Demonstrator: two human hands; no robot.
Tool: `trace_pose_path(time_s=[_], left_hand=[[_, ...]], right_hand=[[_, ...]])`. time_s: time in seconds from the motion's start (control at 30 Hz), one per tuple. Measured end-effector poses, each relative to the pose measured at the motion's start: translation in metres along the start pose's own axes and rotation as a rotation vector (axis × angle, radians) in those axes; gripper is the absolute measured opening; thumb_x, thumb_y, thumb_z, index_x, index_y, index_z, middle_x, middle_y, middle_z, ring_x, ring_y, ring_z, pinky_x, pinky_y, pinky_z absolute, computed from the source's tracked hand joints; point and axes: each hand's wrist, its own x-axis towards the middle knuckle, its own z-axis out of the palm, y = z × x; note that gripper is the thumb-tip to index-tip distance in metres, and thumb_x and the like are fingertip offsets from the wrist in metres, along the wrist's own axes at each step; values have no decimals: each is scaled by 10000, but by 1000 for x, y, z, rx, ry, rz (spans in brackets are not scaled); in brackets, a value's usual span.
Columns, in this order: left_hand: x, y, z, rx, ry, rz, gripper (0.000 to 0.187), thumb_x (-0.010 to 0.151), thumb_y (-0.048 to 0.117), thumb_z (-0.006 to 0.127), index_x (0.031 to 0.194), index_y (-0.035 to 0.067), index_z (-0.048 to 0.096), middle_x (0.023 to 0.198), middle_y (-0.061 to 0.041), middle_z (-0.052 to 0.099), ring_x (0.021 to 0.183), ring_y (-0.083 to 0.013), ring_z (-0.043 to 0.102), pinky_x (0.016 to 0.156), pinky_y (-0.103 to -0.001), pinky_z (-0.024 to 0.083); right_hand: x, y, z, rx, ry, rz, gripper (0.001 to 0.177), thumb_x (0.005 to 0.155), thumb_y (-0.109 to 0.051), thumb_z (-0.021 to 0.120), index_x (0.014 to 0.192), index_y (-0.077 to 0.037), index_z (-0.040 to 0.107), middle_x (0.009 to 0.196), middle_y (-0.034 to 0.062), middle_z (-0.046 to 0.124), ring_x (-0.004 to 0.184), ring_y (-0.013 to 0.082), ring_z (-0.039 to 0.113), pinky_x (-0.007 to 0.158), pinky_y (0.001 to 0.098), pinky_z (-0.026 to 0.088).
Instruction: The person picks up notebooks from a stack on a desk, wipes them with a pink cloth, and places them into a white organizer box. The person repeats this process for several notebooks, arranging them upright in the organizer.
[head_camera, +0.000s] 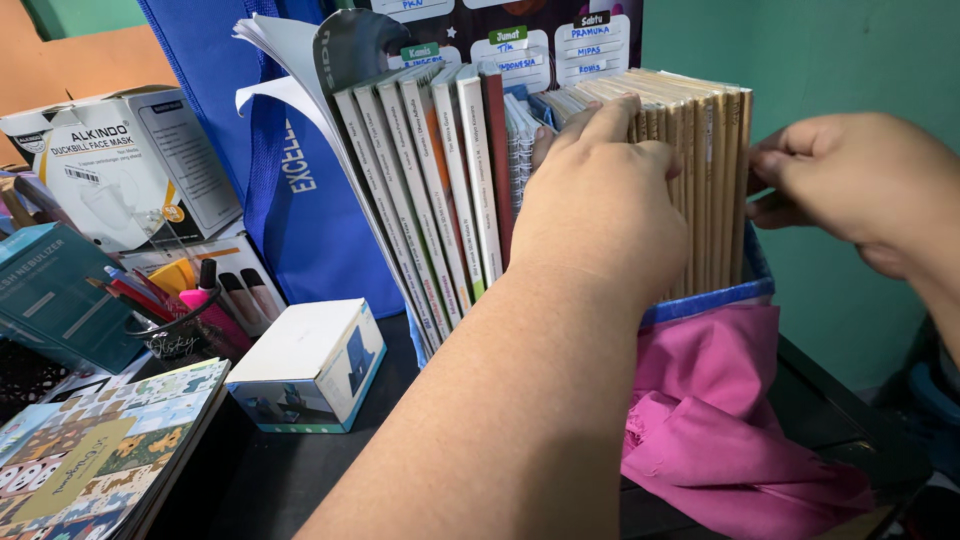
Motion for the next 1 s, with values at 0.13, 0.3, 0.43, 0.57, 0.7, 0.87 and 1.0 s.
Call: trace_pose_path(time_s=[0.13,0.3,0.43,0.57,0.7,0.87,1.0], left_hand=[[-3,-3,-1,24,-4,21,381,794,147,610,1125,230,780,1514,-79,458,1434,-251,383,1176,-380,306],[-2,-4,5,5,16,47,282,804,156,630,1026,212,795,1522,-87,463,1445,-260,382,1211,-426,272],[-11,-6,-6,-80,134,151,343,727,123,667,1035,198,798,1534,-157,466,1443,-347,389,1138,-493,272],[-46,-21,-27,-245,379,174,244,865,66,640,1052,176,751,1315,-77,648,1299,-290,571,1132,-399,432],[-88,-70,-60,-99,672,9,207,806,-6,643,937,141,709,1039,-91,646,1080,-340,591,974,-450,464],[-169,-160,-124,200,817,-465,168,795,38,687,927,136,724,1039,-119,643,1078,-352,591,956,-459,452],[-237,-215,-160,318,985,-1220,359,823,199,774,1161,138,667,1197,-194,556,1120,-424,543,944,-526,442]], right_hand=[[-10,-1,-1,67,-95,130,357,970,-137,620,1300,-1,605,1119,152,737,967,228,722,876,365,591],[-9,16,14,78,-1,135,349,985,-118,638,1281,65,616,1123,189,714,968,273,714,888,394,588],[-16,4,9,127,32,90,479,893,-27,701,1348,-46,552,1082,191,721,917,255,718,810,363,588],[-46,-42,17,74,328,-314,261,935,-26,661,1193,-19,623,1009,91,649,820,153,625,658,293,517],[-86,-113,47,-46,402,-764,87,1017,18,620,1104,15,622,960,34,648,831,96,620,707,244,487],[-156,-181,125,17,181,-954,32,1038,22,606,1052,14,633,858,46,663,728,76,614,623,230,461],[-204,-204,233,277,-502,-513,120,911,-70,618,992,-41,700,721,59,689,587,93,646,514,255,521]])
